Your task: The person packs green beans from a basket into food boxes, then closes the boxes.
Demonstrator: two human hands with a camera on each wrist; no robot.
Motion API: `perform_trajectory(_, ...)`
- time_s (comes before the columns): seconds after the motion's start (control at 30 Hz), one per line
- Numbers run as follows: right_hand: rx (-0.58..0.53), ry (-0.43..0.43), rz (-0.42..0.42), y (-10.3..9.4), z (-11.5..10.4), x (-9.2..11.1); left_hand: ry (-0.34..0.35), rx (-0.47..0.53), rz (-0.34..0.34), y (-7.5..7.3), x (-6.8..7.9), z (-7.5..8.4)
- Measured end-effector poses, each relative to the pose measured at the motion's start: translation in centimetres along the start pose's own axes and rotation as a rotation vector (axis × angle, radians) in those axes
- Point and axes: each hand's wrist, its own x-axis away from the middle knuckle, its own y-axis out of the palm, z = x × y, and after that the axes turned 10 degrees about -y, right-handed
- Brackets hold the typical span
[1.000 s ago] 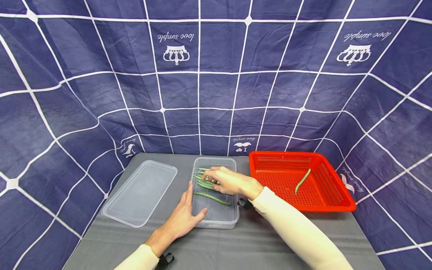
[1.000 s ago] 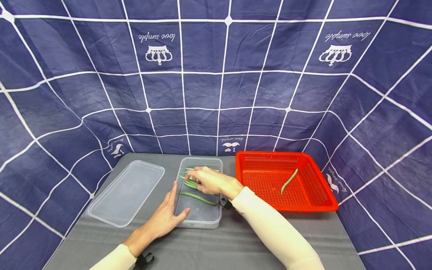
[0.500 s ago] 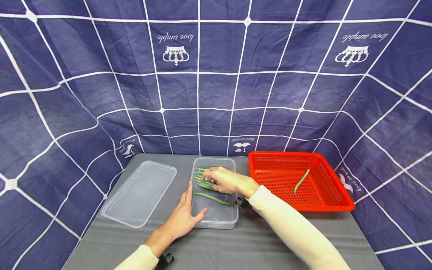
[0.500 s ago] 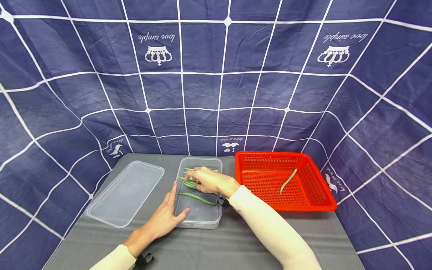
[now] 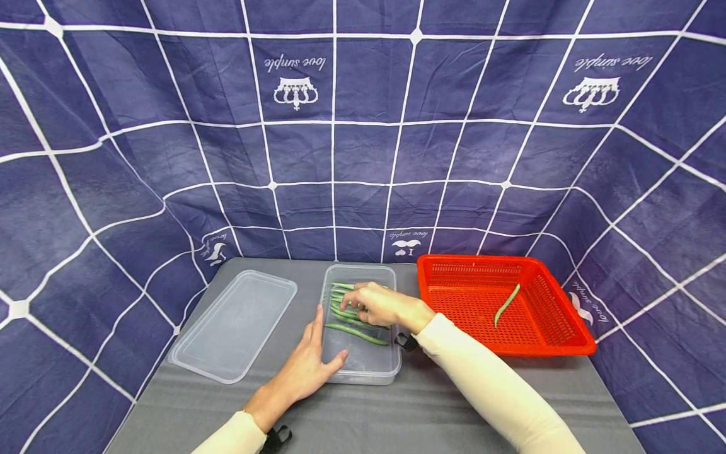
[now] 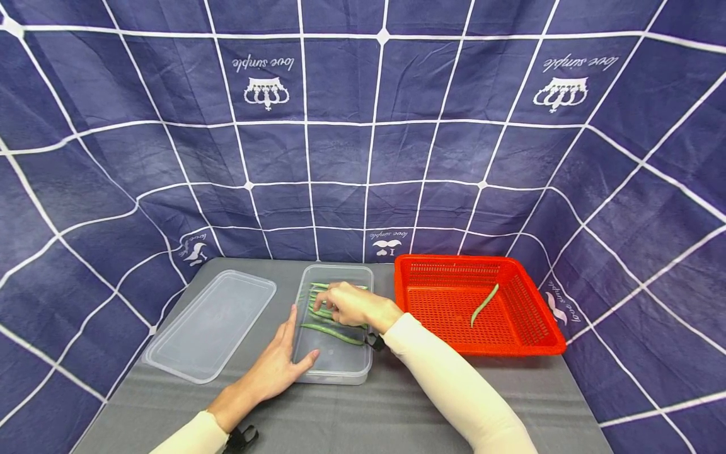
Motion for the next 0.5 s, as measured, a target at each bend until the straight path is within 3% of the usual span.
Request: perform_trajectory(0.5,0.006,0.001,0.038,-0.7,0.1,1.3,-0.013,-0.001,-0.003,0.0,0.1,0.2)
